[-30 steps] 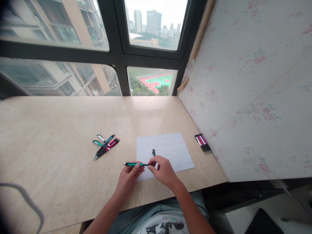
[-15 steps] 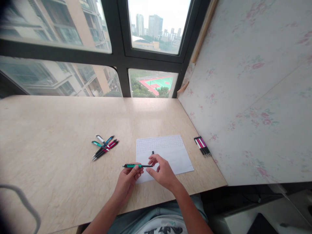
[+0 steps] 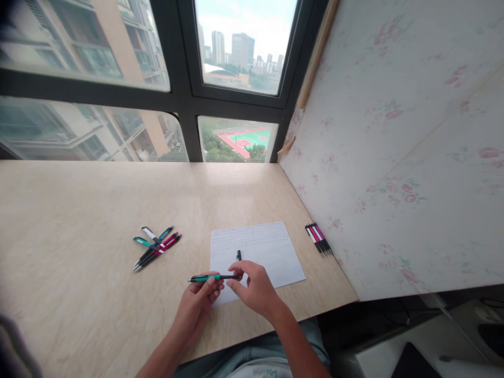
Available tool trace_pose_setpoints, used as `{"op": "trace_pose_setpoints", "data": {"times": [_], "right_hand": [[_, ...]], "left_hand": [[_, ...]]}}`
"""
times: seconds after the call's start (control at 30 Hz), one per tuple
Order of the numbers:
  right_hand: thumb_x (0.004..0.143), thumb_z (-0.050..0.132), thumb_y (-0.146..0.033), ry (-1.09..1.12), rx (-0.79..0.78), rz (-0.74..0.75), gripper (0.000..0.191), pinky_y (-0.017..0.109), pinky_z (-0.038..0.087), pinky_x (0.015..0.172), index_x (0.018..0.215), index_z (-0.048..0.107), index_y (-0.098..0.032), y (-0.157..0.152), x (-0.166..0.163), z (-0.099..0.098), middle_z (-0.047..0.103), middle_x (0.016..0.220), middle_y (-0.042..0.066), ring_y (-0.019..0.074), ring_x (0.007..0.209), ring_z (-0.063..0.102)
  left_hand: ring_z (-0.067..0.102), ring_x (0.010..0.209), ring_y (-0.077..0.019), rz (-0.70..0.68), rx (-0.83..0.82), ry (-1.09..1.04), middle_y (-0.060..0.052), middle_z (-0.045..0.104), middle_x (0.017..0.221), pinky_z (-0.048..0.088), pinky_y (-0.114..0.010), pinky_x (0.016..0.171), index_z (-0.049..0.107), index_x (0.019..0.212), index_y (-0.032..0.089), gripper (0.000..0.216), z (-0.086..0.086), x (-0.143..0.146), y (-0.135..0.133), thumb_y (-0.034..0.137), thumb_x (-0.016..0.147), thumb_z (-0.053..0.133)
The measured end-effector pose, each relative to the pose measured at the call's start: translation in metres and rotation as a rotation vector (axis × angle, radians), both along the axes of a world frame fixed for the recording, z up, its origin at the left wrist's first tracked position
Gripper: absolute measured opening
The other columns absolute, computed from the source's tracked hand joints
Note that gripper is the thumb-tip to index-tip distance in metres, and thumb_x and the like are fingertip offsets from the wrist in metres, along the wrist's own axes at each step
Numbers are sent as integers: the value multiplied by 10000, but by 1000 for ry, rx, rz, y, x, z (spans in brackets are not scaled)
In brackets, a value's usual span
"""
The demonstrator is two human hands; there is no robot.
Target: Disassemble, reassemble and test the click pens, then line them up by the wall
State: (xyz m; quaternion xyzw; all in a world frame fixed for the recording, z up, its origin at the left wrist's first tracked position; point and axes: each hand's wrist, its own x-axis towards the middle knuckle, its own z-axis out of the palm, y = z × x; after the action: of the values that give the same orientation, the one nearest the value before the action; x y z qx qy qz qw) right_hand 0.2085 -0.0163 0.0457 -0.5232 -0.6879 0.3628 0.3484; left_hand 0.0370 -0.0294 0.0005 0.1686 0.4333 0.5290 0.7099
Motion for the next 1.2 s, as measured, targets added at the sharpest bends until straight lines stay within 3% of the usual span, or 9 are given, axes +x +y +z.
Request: {"op": "trace_pose_setpoints", "data": {"times": [0.17,0.33,0.5,0.77,1.0,1.2], "right_hand": [[961,422,-325,-68,-5,51,406,248,415,612,657,648,-183,2,2,1,639,626,7,130,617,583],[836,606,-217,-73,62,39,64,232,411,572,810,664,-205,3,5,3,655,752,5,140,681,581],[775,587,-90,-10,121,17,140,212,431,551,820,639,-211,5,9,6,628,800,8,141,743,588],[821,601,-211,25,75,-76,91,241,468,598,884,666,-209,6,32,9,674,858,33,163,782,618],[832,594,-365,87,-56,-267,223,266,484,606,927,680,-183,13,64,-13,683,900,73,206,828,629],[814,579,-304,-161,77,-347,166,309,479,672,817,692,-182,25,48,-43,685,819,67,196,728,612]], "left_hand": [[652,729,-144,-8,-5,-15,-68,719,781,494,-212,654,714,886,124,299,1,1,-1,285,655,814],[661,747,-149,-17,14,-33,-64,717,788,499,-209,659,710,891,124,281,1,1,-1,270,670,806],[662,722,-130,30,-31,-62,-69,718,791,509,-190,643,707,886,117,298,1,-1,0,267,654,819],[668,702,-115,80,-42,-106,-78,722,797,525,-163,620,704,886,111,302,0,-4,2,271,659,822],[675,723,-119,97,-26,-152,-81,721,805,539,-164,634,702,904,106,257,-5,-6,2,230,699,795],[672,704,-116,98,-32,-167,-76,717,784,537,-160,622,704,898,107,275,-3,-4,2,222,674,813]]}}
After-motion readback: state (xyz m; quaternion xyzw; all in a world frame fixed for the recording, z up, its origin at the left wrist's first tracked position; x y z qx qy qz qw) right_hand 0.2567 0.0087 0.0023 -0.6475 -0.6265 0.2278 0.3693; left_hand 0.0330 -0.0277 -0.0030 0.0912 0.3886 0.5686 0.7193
